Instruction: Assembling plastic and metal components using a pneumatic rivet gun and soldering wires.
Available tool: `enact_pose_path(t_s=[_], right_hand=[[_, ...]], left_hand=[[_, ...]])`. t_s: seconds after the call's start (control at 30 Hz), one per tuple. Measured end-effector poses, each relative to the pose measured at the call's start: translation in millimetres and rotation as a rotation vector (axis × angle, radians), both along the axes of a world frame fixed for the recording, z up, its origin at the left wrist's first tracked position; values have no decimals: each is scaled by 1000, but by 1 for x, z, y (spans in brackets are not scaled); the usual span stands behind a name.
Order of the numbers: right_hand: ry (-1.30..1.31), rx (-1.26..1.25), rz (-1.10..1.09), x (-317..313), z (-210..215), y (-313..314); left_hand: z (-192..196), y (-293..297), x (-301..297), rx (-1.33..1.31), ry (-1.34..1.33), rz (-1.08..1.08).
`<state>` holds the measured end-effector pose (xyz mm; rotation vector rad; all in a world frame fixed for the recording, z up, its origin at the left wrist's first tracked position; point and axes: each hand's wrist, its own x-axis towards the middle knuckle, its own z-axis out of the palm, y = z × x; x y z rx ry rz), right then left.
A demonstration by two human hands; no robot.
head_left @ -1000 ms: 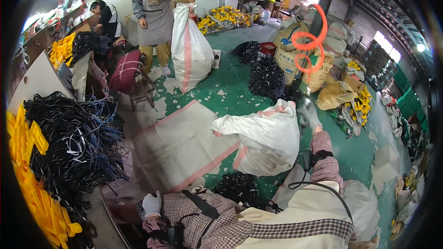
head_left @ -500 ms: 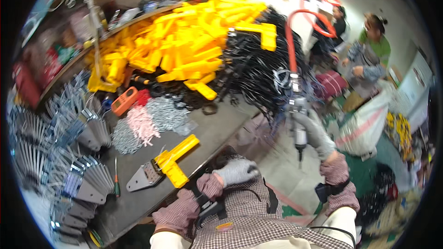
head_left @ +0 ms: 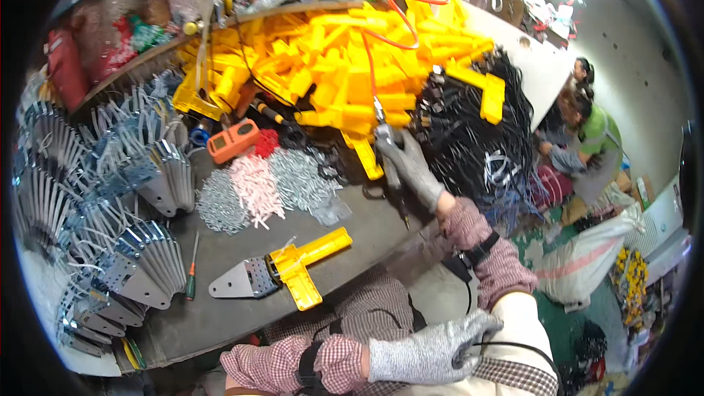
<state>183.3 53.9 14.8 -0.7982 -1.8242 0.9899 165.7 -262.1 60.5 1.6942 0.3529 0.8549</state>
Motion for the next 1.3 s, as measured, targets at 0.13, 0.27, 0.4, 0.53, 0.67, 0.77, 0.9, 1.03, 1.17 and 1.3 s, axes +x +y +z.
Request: enact_pose_path(t_s=[0.13,0.27,0.4,0.53,0.67,0.77,0.9,1.03,1.17,1.3], right_hand=[[-309,198,-202,-1,1,10],[-676,284,-214,-13,26,-2],[-909,309,-254,1,42,-13],[-785,506,-425,5,78,-51],[-426,455,-27,-45,77,-91],[-465,308,419,-71,45,-114],[-530,598,626,-71,4,-116],[-716,747,458,-95,37,-92],[-663,950,430,-169,38,-48],[-869,923,235,-199,21,-11]], left_hand=[[-3,12,-2,-150,202,-78],[13,32,2,233,-31,240],[104,14,12,564,-167,-40],[69,11,10,421,-449,-332],[11,16,-83,386,-266,417],[-14,2,-159,334,183,801],[-48,-5,-238,370,1038,1225],[-62,-12,-225,-19,1035,1328],[-58,-16,-225,21,1064,1295],[-56,-12,-233,197,1033,1183]])
